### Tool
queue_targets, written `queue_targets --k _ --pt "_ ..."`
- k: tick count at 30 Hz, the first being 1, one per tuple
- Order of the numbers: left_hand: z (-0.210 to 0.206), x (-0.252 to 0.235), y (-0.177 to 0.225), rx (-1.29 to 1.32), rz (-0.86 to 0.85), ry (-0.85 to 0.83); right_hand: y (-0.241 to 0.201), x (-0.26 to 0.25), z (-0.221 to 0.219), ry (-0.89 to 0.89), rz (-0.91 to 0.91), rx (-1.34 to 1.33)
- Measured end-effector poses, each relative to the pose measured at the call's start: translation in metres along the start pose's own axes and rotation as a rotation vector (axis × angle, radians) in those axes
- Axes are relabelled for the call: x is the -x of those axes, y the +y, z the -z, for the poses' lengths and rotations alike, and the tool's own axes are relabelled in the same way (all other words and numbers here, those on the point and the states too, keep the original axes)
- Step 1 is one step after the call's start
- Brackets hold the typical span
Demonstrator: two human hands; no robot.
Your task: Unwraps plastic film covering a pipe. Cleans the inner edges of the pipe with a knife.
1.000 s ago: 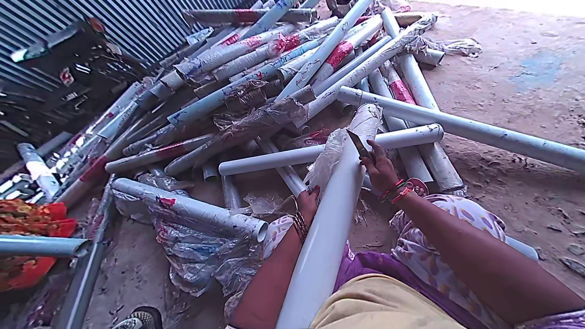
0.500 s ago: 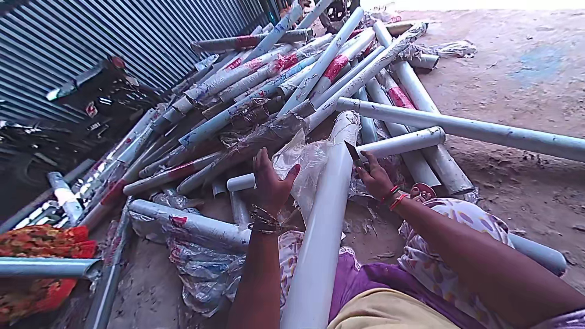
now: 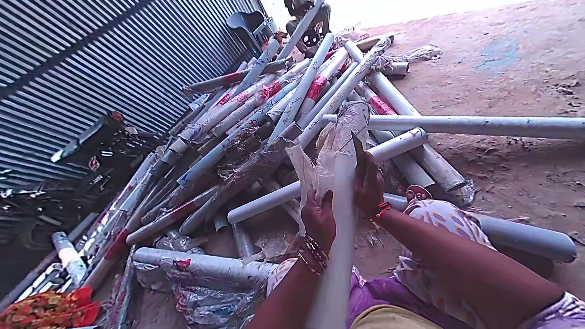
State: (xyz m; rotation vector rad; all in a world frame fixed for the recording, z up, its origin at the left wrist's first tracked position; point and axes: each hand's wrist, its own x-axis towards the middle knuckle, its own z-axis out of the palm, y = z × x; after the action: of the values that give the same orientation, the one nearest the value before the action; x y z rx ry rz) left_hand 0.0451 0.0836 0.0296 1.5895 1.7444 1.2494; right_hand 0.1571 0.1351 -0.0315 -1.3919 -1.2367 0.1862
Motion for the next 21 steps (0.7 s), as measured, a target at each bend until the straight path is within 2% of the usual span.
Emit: queue_targets --k 3,5,10,12,14,16,18,20,21 --pt "-0.004 0.020 0.030 -0.194 -0.288 -0.050 0.009 -0.001 0.000 0.094 -0.026 -0.042" --pt "-0.006 0.022 0.036 -0.171 -0.296 -0.047 0.009 -0.003 0.001 0.078 -0.093 -0.076" --pt "-0.010 0.006 0.019 0.454 0.135 0.020 0.005 -0.017 0.023 -0.134 -0.096 0.097" --pt "-0.016 0.004 0.008 0.574 0.258 0.019 0.002 -0.026 0.034 -0.247 -0.106 0.152" --pt "-0.021 0.004 0.003 0.584 0.354 -0.046 0.005 -0.029 0.038 -0.313 -0.095 0.189" --pt "-0.020 0.001 0.004 0.522 0.439 -0.168 0.007 -0.029 0.043 -0.424 -0.163 0.214" --pt "-0.007 -0.007 0.001 0.308 0.449 -0.316 0.002 -0.032 0.051 -0.585 -0.301 0.157" --pt "0.013 -0.019 -0.003 -0.090 0.303 -0.451 0.001 -0.031 0.049 -0.622 -0.415 -0.035" --pt "0.023 -0.022 0.002 -0.333 0.208 -0.463 0.003 -0.028 0.044 -0.619 -0.473 -0.170"
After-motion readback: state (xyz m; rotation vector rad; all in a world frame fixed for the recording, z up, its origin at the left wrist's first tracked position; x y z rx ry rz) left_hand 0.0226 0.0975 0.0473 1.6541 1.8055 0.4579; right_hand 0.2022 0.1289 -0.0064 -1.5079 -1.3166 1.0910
